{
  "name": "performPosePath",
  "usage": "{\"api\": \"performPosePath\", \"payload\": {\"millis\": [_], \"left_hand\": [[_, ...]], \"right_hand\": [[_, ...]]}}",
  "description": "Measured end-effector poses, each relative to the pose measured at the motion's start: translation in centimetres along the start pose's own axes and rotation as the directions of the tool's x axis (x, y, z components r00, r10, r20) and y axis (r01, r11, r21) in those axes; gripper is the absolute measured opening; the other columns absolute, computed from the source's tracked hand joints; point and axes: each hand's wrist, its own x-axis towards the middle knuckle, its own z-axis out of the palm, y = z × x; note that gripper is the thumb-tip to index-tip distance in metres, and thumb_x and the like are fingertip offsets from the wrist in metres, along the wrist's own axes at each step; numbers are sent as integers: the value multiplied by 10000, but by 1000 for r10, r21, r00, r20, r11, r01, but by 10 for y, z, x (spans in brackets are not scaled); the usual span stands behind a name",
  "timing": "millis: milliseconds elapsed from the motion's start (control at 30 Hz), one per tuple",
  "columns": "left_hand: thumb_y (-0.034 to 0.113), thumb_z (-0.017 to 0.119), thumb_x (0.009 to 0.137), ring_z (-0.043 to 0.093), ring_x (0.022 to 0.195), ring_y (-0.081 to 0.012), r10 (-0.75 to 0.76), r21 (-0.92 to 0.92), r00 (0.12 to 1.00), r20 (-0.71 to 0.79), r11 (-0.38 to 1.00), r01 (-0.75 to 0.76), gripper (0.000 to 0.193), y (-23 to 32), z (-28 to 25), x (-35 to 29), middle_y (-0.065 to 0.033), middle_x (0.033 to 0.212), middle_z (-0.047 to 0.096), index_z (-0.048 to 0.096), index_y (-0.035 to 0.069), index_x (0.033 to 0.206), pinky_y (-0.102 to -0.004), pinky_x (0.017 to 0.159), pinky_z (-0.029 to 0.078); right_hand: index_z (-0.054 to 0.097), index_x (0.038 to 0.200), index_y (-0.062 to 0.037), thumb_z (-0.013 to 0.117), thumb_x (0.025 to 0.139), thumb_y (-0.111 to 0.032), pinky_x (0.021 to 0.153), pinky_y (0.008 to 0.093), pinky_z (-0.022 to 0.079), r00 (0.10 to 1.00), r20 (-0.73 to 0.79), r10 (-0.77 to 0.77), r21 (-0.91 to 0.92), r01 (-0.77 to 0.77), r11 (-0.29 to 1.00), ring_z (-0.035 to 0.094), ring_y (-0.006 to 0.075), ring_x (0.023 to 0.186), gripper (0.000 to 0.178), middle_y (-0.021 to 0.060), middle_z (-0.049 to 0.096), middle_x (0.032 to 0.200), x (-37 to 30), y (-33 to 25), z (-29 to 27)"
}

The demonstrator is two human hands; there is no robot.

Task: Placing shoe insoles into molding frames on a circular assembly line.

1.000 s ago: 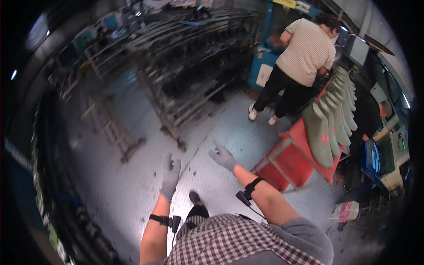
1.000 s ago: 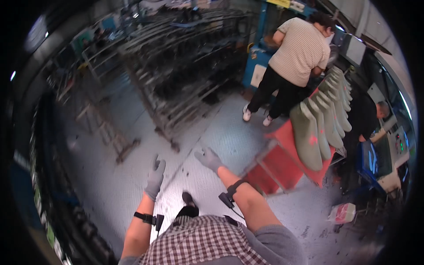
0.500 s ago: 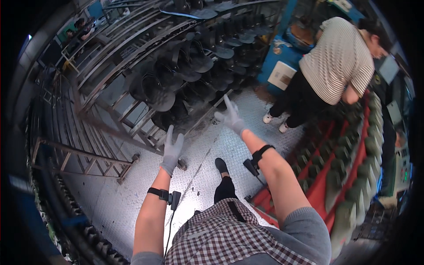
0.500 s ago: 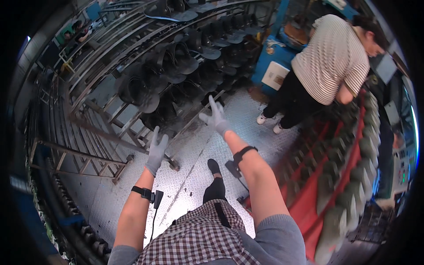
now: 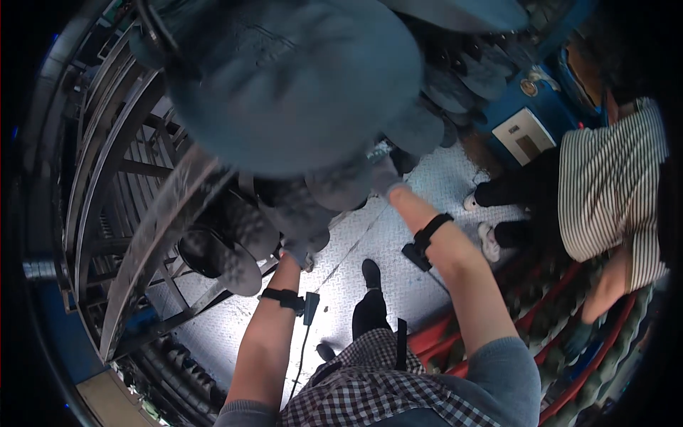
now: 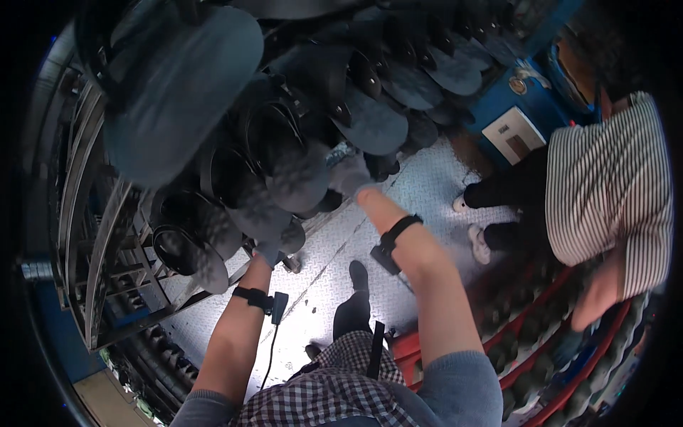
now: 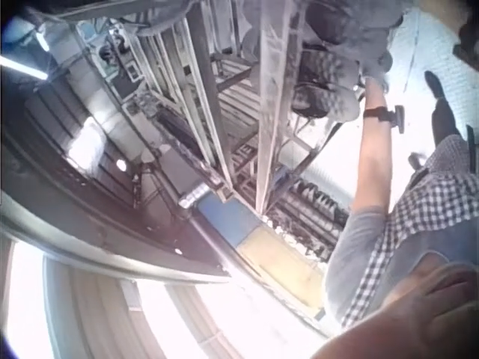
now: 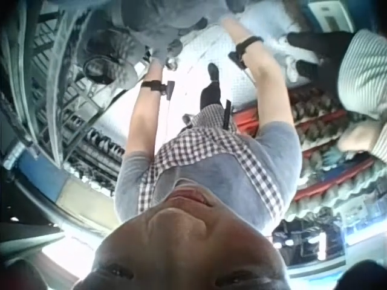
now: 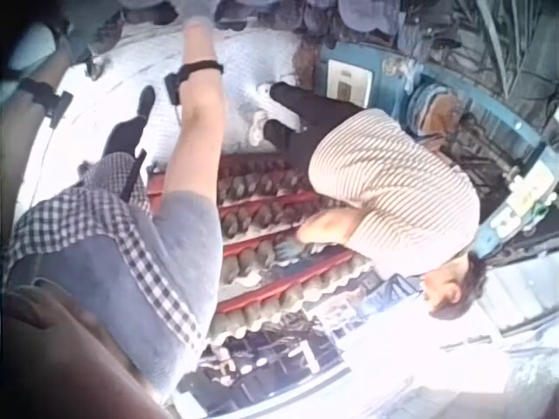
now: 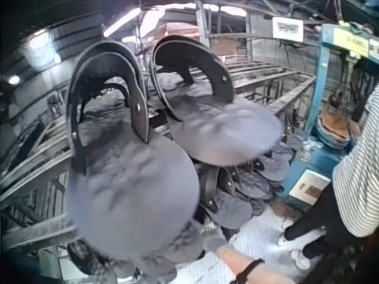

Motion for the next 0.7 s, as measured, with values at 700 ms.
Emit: {"api": "performPosePath", "payload": {"millis": [700], "left_hand": [[322,697,847,684,1003,-418,-178,167,681,-710,897,409,365,55,-178,-510,-254,1023,714,718,39,1075,-474,927,531]], "right_hand": [[578,1401,-154,448,1019,-544,1016,447,445,740,670,-59,740,-672,-35,633,255,1134,561,49,630,1359,-281,-364,128]]}}
